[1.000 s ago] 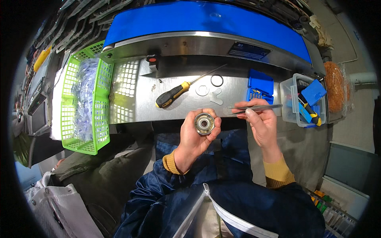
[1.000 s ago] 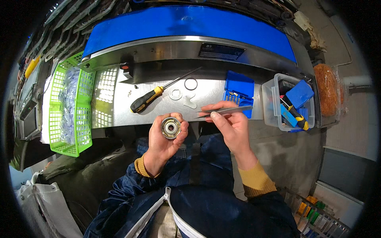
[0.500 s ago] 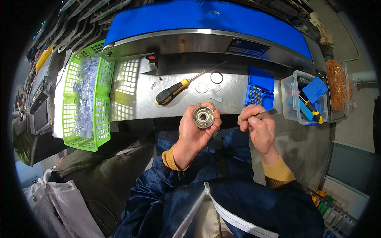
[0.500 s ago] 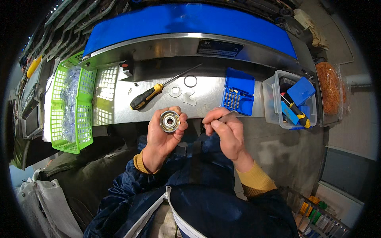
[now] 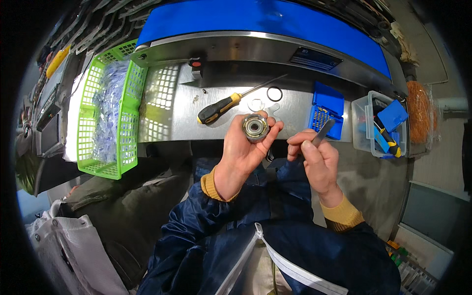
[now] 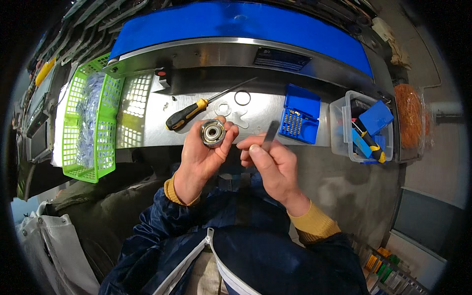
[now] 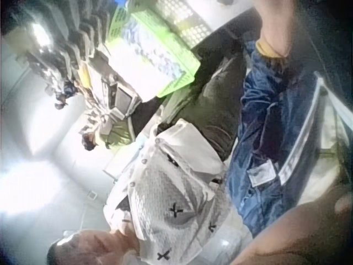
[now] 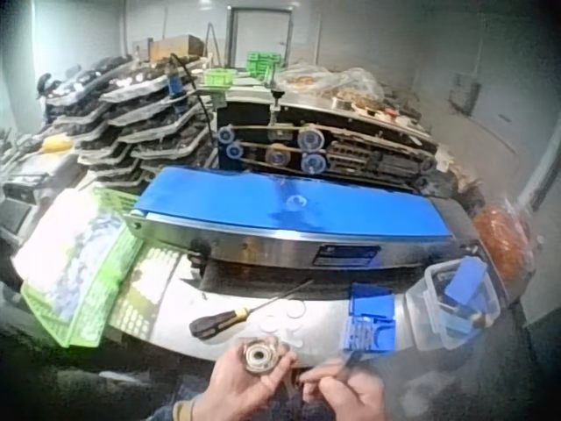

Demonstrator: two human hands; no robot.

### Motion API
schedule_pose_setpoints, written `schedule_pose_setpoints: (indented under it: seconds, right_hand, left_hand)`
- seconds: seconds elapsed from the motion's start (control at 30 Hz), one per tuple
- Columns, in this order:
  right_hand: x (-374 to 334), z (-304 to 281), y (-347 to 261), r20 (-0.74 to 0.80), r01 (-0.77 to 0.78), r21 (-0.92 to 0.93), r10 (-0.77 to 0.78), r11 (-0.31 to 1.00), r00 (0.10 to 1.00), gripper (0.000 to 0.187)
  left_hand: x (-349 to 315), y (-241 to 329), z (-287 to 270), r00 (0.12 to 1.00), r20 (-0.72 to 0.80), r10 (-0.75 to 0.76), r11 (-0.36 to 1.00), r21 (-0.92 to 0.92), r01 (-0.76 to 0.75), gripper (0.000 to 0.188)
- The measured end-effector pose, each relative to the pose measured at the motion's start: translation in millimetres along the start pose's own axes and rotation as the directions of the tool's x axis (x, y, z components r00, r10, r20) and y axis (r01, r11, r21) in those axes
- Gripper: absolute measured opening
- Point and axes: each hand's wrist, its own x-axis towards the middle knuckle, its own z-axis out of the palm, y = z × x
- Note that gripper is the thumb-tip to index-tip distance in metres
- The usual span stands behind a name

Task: The person holds a cylindrical mechanical component and uses a thin metal tool to place small parts into it. They repeatedly pick up small pieces from the table and insert them into the component, rotating it to access different areas.

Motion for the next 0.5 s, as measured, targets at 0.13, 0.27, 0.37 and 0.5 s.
schedule_pose_setpoints:
  seconds: [0.13, 0.27, 0.37, 0.5]
  right_hand:
    - [5.1, -8.7, 2.0, 0.042, 0.023, -0.030, -0.021, 0.999, 0.999, 0.027]
    - [4.5, -11.4, 5.3, 0.082, -0.077, 0.104, 0.068, 0.992, 0.994, 0.036]
    - [5.7, -6.2, 9.9, 0.084, -0.032, 0.171, 0.018, 0.985, 0.996, 0.022]
    - [11.6, 1.2, 17.3, 0.035, 0.159, 0.055, -0.161, 0.986, 0.986, 0.022]
  left_hand:
    - [4.4, 5.0, 7.8, 0.999, -0.011, 0.031, 1.000, -0.004, -0.031, 0.030]
    - [8.3, 9.6, 10.4, 0.998, -0.038, 0.052, 0.998, -0.038, -0.054, 0.033]
    - [10.5, 12.8, 11.6, 0.995, -0.053, 0.079, 0.995, -0.062, -0.082, 0.032]
    - [8.6, 12.2, 12.6, 0.991, -0.075, 0.112, 0.991, -0.061, -0.116, 0.027]
